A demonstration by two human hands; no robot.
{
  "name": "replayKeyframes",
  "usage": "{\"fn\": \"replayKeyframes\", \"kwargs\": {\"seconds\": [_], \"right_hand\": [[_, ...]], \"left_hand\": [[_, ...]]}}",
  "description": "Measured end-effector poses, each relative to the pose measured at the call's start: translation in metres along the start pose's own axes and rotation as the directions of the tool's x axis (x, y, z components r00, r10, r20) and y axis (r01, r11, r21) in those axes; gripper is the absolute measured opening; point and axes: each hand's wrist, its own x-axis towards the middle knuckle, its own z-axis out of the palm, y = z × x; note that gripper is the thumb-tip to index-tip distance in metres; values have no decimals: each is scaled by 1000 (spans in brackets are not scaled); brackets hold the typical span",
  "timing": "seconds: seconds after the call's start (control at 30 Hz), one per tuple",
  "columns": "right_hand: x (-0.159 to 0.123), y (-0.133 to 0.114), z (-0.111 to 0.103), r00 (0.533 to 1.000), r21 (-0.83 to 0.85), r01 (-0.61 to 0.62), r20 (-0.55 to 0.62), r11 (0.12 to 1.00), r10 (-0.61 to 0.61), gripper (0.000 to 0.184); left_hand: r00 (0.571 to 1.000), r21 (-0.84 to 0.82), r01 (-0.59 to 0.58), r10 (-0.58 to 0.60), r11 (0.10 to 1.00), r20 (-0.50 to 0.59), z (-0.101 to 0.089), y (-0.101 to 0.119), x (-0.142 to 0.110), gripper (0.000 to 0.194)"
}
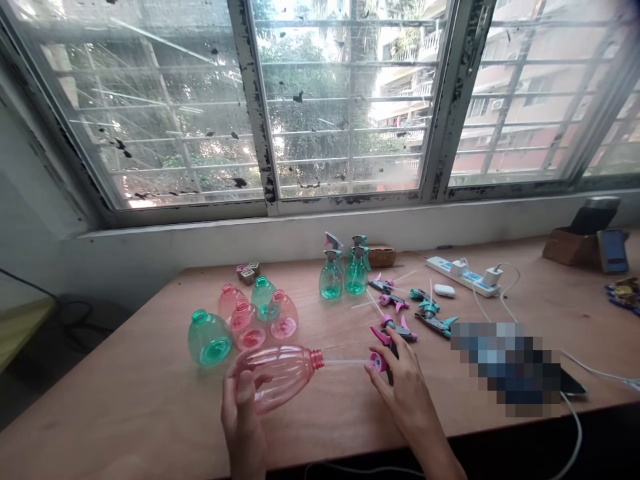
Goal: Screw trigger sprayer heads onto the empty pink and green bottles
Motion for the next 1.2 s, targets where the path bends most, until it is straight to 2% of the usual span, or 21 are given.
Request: {"fn": "replayKeyframes", "kwargs": {"seconds": [0.13,0.27,0.33,0.4,0.47,0.53,0.63,0.7,0.8,0.93,1.0,1.1,1.2], "right_hand": [[-2,-13,-6,998,65,42,53,997,-45,27],[-1,-24,-11,959,231,5,276,973,-70,20],[0,-25,-12,952,350,-25,293,936,-84,18],[0,-24,-13,953,495,-113,299,861,-47,18],[0,-22,-14,932,615,-266,362,742,34,22],[-2,-19,-13,906,686,-397,398,610,142,34],[-4,-14,-5,892,775,-450,367,444,263,50],[-4,-11,3,882,795,-469,393,386,261,49],[-4,-11,11,868,763,-495,448,415,212,41],[-5,-13,16,839,703,-535,505,469,202,38],[-7,-13,19,827,685,-554,517,473,220,37],[-9,-9,23,842,684,-536,478,495,250,38],[-10,-4,28,841,675,-535,482,509,246,40]], "left_hand": [[997,144,10,-20,990,71,2,3,-4,58],[995,110,39,-49,993,82,2,0,-4,55],[992,87,54,-63,995,106,-1,-4,-2,53],[986,45,90,-96,995,138,-4,-8,0,53],[976,-16,146,-141,989,164,-4,-14,1,53],[967,-56,199,-187,978,176,-1,-20,1,49],[955,-81,263,-248,961,163,8,-31,-1,46],[964,-54,247,-240,968,111,13,-36,0,46],[982,14,181,-181,983,42,15,-38,2,48],[982,90,179,-183,980,35,15,-31,0,52],[982,144,169,-180,975,64,17,-29,-2,54],[970,186,164,-192,969,146,18,-31,-3,59],[935,209,211,-260,955,243,17,-39,-1,64]]}}
